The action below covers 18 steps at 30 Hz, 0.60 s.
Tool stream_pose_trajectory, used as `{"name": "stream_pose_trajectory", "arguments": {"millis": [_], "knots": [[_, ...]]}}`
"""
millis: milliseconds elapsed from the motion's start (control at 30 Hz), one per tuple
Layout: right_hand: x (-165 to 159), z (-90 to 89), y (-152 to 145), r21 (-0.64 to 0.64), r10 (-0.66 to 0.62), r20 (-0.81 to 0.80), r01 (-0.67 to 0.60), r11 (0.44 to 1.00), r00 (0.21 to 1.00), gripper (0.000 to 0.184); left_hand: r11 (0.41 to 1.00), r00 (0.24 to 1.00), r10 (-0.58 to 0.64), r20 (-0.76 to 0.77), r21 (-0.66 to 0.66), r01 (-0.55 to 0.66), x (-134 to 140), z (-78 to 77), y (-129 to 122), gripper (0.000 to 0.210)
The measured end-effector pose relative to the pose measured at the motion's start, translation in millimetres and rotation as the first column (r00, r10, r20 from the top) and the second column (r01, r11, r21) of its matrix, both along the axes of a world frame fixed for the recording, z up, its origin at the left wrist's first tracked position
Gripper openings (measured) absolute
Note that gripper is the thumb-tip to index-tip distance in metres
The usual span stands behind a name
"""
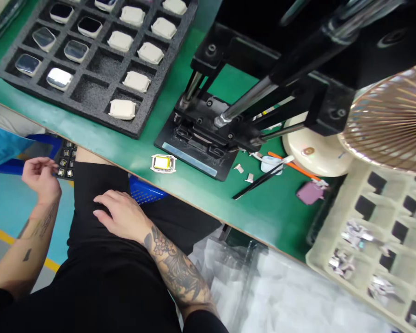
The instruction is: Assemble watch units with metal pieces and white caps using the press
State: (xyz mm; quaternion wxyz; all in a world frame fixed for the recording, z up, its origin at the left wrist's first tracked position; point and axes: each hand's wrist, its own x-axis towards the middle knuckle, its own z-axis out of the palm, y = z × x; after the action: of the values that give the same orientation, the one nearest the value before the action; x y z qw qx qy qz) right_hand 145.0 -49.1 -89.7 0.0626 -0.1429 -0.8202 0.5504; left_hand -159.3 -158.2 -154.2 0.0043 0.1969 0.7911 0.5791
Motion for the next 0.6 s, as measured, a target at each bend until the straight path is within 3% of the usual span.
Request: {"name": "stream_pose_trajectory", "arguments": {"millis": [200,367,433,500,600], "knots": [[-3.6,-13.3,0.3,-0.009,0.024,0.033,-0.024,1.000,0.999,0.028,0.984,0.981,-0.165,-0.101,0.057,0.171,62.4,23.2,16.6,0.016],[3.4,7.0,5.1,0.059,0.000,0.017,-0.001,0.998,1.000,0.025,0.918,0.909,-0.327,-0.257,0.143,0.371,103.1,67.1,37.9,0.010],[12.5,24.4,8.3,0.051,-0.029,-0.055,0.032,0.998,0.998,0.015,0.853,0.827,-0.429,-0.363,0.140,0.503,108.3,89.4,54.5,0.019],[27.7,45.1,13.2,0.029,-0.111,-0.154,0.117,0.993,0.982,0.006,0.769,0.686,-0.547,-0.480,0.035,0.638,103.9,114.4,80.5,0.032],[63.9,78.7,27.3,0.106,-0.293,-0.303,0.337,0.935,0.907,0.017,0.709,0.499,-0.639,-0.586,-0.197,0.677,82.5,155.0,131.9,0.031]]}}
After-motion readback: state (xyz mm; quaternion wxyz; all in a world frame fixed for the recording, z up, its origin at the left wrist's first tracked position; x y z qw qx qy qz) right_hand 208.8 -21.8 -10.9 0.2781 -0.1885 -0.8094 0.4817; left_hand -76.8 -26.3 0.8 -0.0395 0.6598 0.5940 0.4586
